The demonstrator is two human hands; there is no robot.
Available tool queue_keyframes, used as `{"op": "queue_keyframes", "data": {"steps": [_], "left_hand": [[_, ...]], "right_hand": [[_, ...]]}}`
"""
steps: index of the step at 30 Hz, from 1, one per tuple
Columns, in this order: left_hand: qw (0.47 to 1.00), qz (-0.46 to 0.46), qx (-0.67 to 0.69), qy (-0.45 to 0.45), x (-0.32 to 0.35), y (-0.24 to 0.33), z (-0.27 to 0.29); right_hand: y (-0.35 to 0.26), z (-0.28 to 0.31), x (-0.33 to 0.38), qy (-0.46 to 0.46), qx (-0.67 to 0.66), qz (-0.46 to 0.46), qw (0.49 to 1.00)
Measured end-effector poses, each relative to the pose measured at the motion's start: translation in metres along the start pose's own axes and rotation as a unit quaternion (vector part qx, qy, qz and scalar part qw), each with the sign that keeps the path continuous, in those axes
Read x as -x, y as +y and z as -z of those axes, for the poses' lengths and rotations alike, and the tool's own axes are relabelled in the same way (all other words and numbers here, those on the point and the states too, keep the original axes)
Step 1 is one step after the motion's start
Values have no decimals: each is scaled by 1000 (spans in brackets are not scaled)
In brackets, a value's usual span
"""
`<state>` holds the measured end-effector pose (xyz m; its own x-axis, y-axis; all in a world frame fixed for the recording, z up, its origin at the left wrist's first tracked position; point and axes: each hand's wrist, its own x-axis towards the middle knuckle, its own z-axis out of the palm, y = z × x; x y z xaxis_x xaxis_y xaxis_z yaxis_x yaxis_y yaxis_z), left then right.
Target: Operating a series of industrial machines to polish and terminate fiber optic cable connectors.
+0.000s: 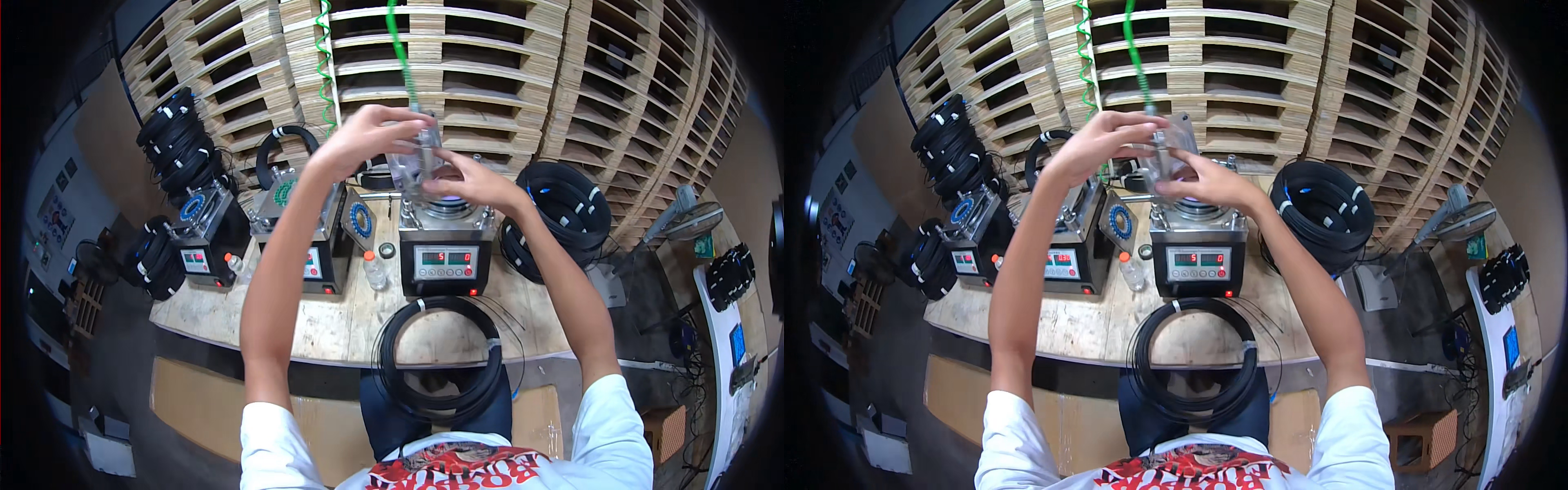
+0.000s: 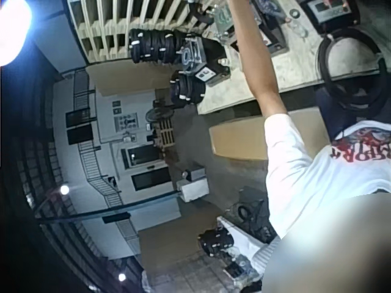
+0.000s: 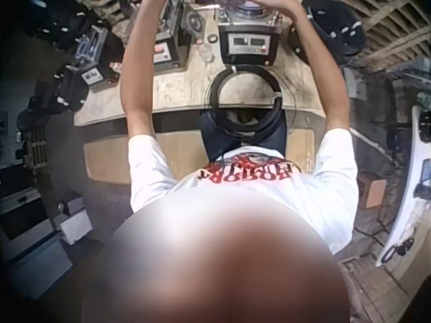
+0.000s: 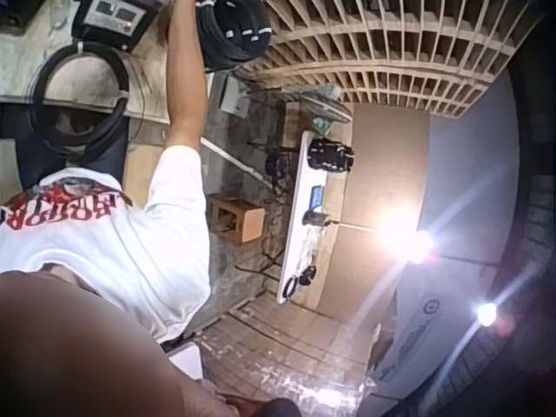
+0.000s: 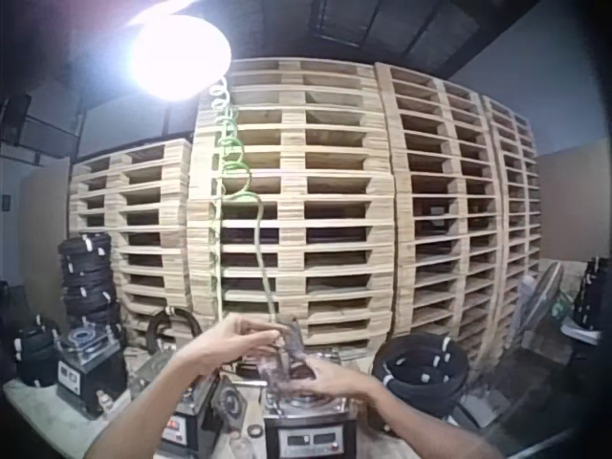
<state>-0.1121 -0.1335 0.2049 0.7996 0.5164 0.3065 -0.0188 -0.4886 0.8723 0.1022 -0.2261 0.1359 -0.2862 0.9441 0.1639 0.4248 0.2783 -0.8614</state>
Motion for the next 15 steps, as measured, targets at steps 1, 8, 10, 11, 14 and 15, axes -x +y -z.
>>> {"op": "queue_keyframes", "data": {"steps": [1,8,10,11,14,15], "left_hand": [[999,-11,-34,-11,-3,9,-16],[995,-64,-80,-7,-18,37,-77],[989,-111,-60,80,-23,7,-75],[972,-160,-40,165,-27,-11,-73],[933,-102,15,345,-32,-68,-64],[919,-76,-9,386,-30,-92,-56]], "right_hand": [[-27,3,8,-5,43,-43,998],[-20,19,43,130,-133,-64,981],[-9,23,37,161,-86,-59,981],[5,27,32,179,-87,-47,979],[53,44,23,224,-84,-34,970],[64,45,17,252,-102,-31,962]]}}
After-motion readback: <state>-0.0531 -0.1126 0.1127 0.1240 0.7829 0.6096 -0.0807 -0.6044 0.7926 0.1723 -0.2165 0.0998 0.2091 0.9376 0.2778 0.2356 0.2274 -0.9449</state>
